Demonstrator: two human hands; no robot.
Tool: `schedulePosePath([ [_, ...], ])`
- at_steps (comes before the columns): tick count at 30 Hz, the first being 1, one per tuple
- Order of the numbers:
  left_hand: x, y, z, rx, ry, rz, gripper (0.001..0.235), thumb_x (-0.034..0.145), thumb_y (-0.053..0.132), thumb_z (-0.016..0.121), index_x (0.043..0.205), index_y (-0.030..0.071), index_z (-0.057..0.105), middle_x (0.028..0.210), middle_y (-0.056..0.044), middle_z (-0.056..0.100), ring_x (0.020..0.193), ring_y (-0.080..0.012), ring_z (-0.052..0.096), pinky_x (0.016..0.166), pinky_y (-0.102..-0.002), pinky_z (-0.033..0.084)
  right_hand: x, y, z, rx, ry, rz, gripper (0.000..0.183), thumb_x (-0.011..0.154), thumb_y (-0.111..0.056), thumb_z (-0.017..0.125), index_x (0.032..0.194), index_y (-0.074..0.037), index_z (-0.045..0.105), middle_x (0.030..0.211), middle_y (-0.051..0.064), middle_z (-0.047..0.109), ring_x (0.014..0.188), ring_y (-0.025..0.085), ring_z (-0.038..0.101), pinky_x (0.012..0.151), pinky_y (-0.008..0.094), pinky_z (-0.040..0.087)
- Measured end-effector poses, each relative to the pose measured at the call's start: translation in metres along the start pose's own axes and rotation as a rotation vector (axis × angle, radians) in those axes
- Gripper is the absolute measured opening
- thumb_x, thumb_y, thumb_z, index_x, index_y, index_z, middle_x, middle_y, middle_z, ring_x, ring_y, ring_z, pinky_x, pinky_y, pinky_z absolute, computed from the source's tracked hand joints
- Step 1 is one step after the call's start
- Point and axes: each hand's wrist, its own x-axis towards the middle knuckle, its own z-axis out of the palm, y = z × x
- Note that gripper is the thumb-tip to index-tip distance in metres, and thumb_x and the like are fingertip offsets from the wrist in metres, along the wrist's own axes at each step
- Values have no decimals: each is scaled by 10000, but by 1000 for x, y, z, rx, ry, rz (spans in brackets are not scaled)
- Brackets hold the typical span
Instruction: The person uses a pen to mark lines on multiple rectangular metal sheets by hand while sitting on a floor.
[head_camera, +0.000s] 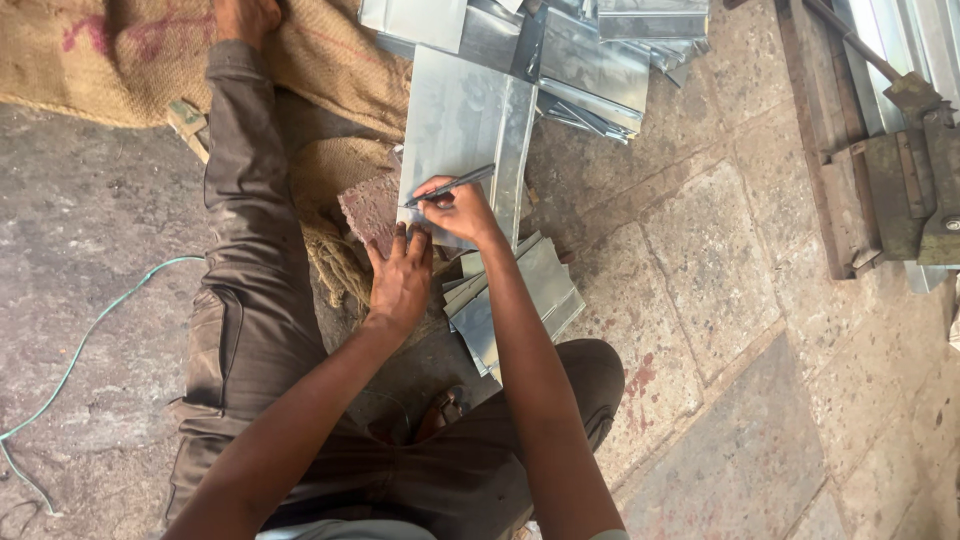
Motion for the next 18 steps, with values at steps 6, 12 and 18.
schedulePosePath([
  [6, 1, 1, -3, 23, 14, 3, 656, 896, 177, 639, 1502, 24, 439, 1499, -132, 418, 1444, -327, 356, 1081, -695, 349, 0, -1, 5, 28, 16, -3, 155, 868, -52, 773, 1018, -89, 791, 912, -10, 780, 756, 42, 620, 680, 225, 526],
  [12, 0, -1, -15, 22, -85, 22, 711, 883, 183, 664, 1523, 22, 399, 1536, -157, 363, 1468, -341, 303, 1079, -690, 341, 0, -8, 5, 17, 0, 25, 169, 862, -60, 775, 1026, -96, 795, 893, -14, 776, 742, 43, 639, 676, 222, 545],
  [18, -1, 0, -12, 22, -58, 4, 713, 906, 181, 649, 1543, 10, 379, 1538, -152, 371, 1473, -331, 315, 1091, -691, 349, -4, -7, -2, 33, -8, -24, 193, 847, -50, 765, 1038, -80, 775, 975, 26, 765, 859, 95, 720, 746, 246, 584],
])
